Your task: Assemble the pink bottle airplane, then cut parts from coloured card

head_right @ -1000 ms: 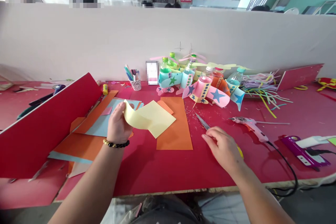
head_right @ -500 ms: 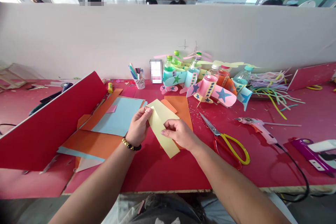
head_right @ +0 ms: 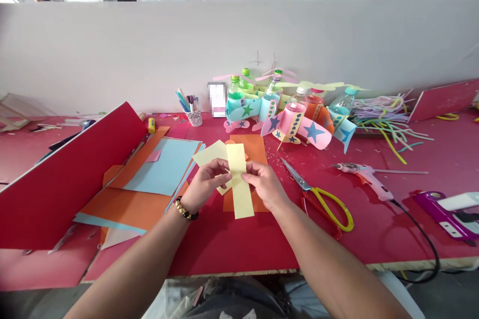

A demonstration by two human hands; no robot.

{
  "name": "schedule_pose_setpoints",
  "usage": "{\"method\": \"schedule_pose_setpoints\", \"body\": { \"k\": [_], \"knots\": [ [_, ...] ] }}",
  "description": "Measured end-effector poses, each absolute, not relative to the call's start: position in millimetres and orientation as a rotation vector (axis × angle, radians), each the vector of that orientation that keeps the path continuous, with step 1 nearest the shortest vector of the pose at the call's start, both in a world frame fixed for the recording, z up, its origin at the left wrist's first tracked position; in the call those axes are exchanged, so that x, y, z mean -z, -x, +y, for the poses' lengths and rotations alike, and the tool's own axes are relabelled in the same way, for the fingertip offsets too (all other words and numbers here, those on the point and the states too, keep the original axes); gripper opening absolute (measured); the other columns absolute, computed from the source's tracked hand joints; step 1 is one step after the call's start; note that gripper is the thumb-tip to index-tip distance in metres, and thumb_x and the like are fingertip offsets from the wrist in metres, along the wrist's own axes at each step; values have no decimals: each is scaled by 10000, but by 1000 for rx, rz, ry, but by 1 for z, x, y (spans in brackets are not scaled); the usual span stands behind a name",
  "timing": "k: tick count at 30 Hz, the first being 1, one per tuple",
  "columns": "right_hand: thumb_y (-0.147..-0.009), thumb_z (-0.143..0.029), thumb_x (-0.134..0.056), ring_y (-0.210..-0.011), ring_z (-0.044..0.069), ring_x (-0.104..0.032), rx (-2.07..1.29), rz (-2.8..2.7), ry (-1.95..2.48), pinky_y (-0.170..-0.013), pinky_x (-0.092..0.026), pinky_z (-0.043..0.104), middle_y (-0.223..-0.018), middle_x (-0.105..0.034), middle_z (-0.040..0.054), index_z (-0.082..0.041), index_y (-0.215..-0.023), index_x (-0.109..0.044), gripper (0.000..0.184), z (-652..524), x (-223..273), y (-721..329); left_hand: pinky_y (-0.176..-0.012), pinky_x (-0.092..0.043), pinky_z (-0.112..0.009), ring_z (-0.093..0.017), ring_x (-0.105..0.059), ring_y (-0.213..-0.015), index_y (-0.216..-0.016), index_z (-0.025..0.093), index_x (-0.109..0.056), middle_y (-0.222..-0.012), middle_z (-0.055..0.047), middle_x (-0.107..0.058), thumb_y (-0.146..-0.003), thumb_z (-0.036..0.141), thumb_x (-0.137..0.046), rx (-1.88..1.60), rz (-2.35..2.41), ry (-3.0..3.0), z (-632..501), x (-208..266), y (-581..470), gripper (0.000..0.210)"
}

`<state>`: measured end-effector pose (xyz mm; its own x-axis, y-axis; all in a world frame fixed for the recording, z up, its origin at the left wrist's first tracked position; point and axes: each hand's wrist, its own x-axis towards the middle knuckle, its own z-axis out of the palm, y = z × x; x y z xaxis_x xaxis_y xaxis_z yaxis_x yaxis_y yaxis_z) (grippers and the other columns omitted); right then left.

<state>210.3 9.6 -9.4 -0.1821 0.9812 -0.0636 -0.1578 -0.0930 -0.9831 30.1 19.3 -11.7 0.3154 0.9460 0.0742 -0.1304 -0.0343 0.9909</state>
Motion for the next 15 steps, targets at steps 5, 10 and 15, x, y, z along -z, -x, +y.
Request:
{"method": "schedule_pose_setpoints", "body": {
  "k": [5,10,15],
  "knots": [
    [-704,-251,-693,-660,149,-588,-1395,-1183,1064,-659,-447,284,-699,-686,-21,-203,-772,-708,84,12,12,-213,-492,-432,-188,-88,-547,-611,-871,182,-601,-746,2,-581,-735,342,-724,-953,877,-1263,18,14,-31,243],
    [-689,-244,-698,-682,153,-619,-1330,-1211,1089,-661,-471,278,-716,-705,-12,-207,-783,-735,107,13,13,-213,-503,-463,-191,-96,-584,-598,-867,177,-591,-702,7,-570,-784,422,-664,-936,891,-1170,15,8,-33,269],
    [-733,-275,-651,-653,166,-633,-1195,-1301,1115,-616,-478,279,-701,-723,3,-220,-783,-759,131,13,15,-213,-485,-491,-207,-101,-575,-588,-828,171,-564,-704,13,-543,-788,536,-623,-868,897,-1102,12,5,-35,373]
  ]
}}
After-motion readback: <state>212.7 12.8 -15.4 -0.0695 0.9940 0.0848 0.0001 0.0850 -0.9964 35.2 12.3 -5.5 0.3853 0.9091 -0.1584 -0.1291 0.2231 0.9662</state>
